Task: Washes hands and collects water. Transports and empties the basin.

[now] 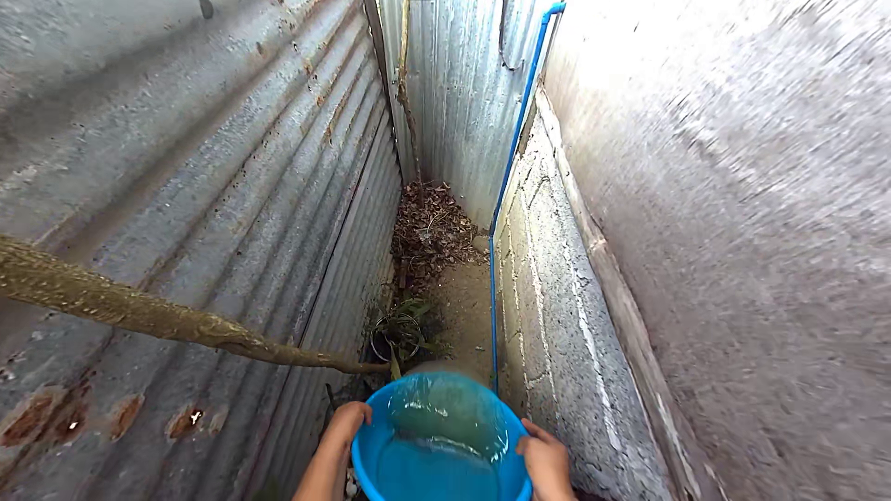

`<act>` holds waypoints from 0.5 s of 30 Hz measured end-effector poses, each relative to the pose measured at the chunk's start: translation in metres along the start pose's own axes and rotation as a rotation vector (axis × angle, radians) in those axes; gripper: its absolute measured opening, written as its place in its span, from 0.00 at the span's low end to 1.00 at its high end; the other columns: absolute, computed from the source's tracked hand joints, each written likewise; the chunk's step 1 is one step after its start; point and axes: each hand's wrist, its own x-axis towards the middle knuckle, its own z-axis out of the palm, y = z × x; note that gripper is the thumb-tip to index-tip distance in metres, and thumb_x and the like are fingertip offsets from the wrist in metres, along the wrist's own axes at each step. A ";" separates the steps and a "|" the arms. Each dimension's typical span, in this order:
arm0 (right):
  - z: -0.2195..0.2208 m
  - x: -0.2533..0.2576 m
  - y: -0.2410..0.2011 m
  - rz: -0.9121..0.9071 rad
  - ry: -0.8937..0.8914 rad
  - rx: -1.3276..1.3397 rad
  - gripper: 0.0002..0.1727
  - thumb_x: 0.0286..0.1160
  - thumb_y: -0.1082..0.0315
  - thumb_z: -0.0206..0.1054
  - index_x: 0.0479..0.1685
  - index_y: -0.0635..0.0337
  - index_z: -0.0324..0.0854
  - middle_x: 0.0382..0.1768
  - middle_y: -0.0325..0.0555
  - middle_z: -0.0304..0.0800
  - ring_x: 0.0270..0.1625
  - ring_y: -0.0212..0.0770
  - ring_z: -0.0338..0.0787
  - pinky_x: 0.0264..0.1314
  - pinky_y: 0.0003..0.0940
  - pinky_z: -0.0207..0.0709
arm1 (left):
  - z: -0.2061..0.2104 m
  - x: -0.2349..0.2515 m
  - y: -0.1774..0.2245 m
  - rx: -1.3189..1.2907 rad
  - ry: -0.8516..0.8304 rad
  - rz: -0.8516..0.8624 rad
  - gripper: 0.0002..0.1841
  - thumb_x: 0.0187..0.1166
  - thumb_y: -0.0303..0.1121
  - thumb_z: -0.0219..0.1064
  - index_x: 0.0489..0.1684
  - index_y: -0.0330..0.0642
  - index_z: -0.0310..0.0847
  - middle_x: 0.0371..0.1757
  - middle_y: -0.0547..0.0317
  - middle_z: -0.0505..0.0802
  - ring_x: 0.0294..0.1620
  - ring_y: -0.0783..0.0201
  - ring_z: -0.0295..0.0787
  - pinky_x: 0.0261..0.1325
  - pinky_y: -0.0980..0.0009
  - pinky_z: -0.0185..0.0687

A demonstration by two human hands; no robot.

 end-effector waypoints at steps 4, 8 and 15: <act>-0.004 0.007 -0.038 -0.216 0.013 0.156 0.31 0.63 0.90 0.61 0.71 0.67 0.82 0.61 0.57 0.91 0.53 0.44 0.92 0.53 0.41 0.86 | 0.001 -0.011 0.036 -0.192 -0.048 0.223 0.21 0.57 0.11 0.65 0.53 0.30 0.78 0.46 0.40 0.89 0.41 0.52 0.87 0.43 0.54 0.85; -0.012 -0.010 -0.073 -0.436 0.005 0.294 0.33 0.61 0.90 0.61 0.74 0.68 0.80 0.43 0.52 0.93 0.33 0.34 0.88 0.39 0.28 0.84 | -0.012 -0.032 0.051 -0.398 -0.068 0.452 0.25 0.48 0.11 0.63 0.51 0.33 0.76 0.46 0.45 0.89 0.40 0.56 0.89 0.38 0.61 0.88; -0.035 -0.056 -0.087 -0.388 -0.122 0.179 0.22 0.61 0.85 0.67 0.59 0.70 0.81 0.27 0.47 0.88 0.27 0.38 0.89 0.32 0.35 0.87 | -0.039 -0.114 -0.002 -0.661 0.013 0.487 0.33 0.36 0.16 0.60 0.54 0.38 0.72 0.41 0.55 0.90 0.36 0.65 0.90 0.31 0.66 0.88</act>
